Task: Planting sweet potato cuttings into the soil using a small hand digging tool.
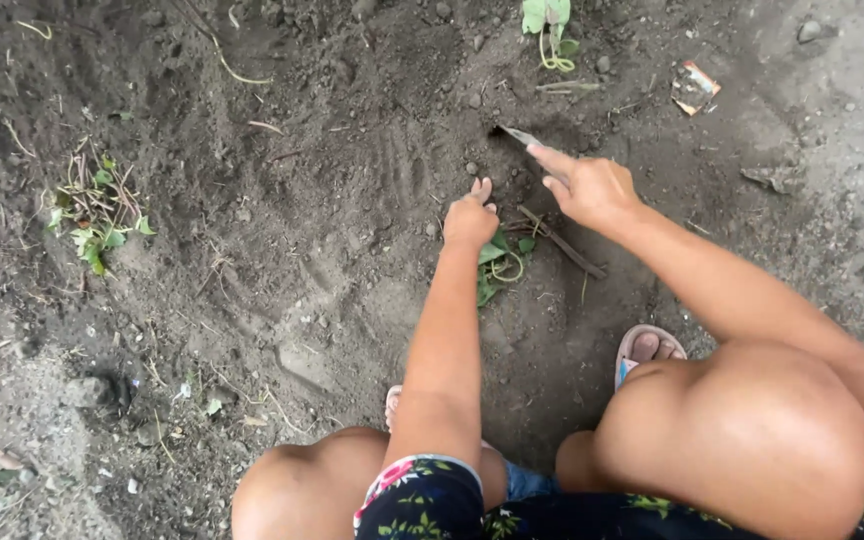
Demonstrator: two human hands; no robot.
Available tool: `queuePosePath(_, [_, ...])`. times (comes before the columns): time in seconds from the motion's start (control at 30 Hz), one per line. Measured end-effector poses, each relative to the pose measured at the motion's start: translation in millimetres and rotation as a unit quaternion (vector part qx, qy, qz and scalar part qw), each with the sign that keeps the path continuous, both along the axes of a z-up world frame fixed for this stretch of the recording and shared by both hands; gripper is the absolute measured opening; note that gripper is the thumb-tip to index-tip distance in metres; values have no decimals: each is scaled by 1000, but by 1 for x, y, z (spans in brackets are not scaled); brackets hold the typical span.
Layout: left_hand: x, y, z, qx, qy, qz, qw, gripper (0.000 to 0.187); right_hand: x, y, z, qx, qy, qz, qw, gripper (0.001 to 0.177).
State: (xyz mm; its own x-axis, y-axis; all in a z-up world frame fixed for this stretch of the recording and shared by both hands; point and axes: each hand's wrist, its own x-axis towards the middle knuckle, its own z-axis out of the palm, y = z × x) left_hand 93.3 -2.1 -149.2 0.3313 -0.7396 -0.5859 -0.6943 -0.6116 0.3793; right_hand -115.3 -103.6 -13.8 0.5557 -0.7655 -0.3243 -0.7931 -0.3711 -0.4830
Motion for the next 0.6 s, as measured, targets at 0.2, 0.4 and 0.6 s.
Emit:
queuePosePath(0.2, [-11, 3, 85, -5, 36, 24, 999, 55, -2, 16, 79, 32, -13, -120, 992, 55])
queuePosePath(0.4, [-9, 6, 58, -25, 33, -19, 999, 57, -3, 46, 73, -90, 116, 129, 981, 54])
queuePosePath(0.6, [-8, 11, 75, -25, 57, -15, 998, 61, -7, 18, 103, 40, 78, -36, 995, 52])
